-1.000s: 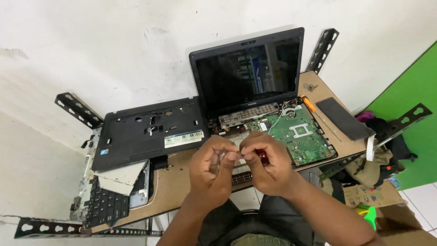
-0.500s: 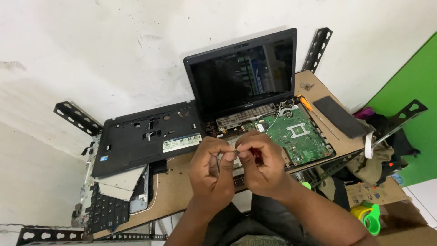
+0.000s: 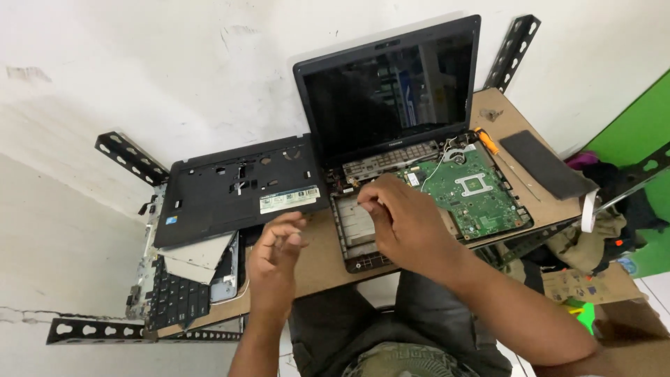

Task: The person is disassembling a laptop, using a screwdriver to remove screws from the motherboard and internal components.

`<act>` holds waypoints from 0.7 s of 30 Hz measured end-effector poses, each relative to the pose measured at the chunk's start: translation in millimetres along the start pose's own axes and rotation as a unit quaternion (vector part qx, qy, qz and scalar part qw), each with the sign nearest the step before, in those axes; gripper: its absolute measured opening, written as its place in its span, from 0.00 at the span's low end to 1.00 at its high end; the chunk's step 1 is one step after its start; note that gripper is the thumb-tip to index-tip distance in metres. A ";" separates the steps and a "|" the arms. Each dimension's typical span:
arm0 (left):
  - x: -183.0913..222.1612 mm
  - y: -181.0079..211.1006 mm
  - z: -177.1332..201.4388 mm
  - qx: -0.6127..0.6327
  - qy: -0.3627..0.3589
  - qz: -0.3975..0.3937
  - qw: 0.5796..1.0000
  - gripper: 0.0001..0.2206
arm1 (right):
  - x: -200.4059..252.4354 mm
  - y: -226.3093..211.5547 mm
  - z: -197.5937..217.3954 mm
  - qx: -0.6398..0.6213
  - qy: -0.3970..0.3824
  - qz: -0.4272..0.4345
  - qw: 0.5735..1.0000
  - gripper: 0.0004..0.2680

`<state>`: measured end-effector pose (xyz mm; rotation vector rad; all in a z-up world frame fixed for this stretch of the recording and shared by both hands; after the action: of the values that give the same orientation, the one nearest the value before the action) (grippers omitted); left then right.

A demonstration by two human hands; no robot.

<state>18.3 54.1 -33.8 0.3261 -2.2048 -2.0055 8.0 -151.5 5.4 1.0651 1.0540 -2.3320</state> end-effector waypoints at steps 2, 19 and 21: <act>-19.0 -40.9 21.9 0.060 0.010 0.081 0.995 0.06 | 7.2 15.5 -14.6 0.044 -0.042 -0.046 0.997 0.03; -79.9 -80.3 21.0 0.244 0.090 0.215 0.941 0.03 | 30.8 19.9 -87.3 0.126 -0.254 -0.059 0.957 0.04; -77.5 -68.2 22.3 0.249 0.062 0.211 0.943 0.03 | 31.0 21.6 -89.1 0.148 -0.270 -0.037 0.951 0.04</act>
<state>91.9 89.4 -100.7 0.0183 -2.4164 -1.1700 44.1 -98.8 -67.4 0.4186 0.5538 -2.6727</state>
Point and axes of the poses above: each hand's wrist, its own x-axis away from the middle knuckle, its own z-axis out of the back of the hand, y = z × x, the point moved 1 cm from there along -x, towards the middle knuckle, and after that the axes turned 15 degrees about y, right-handed, at the moved point
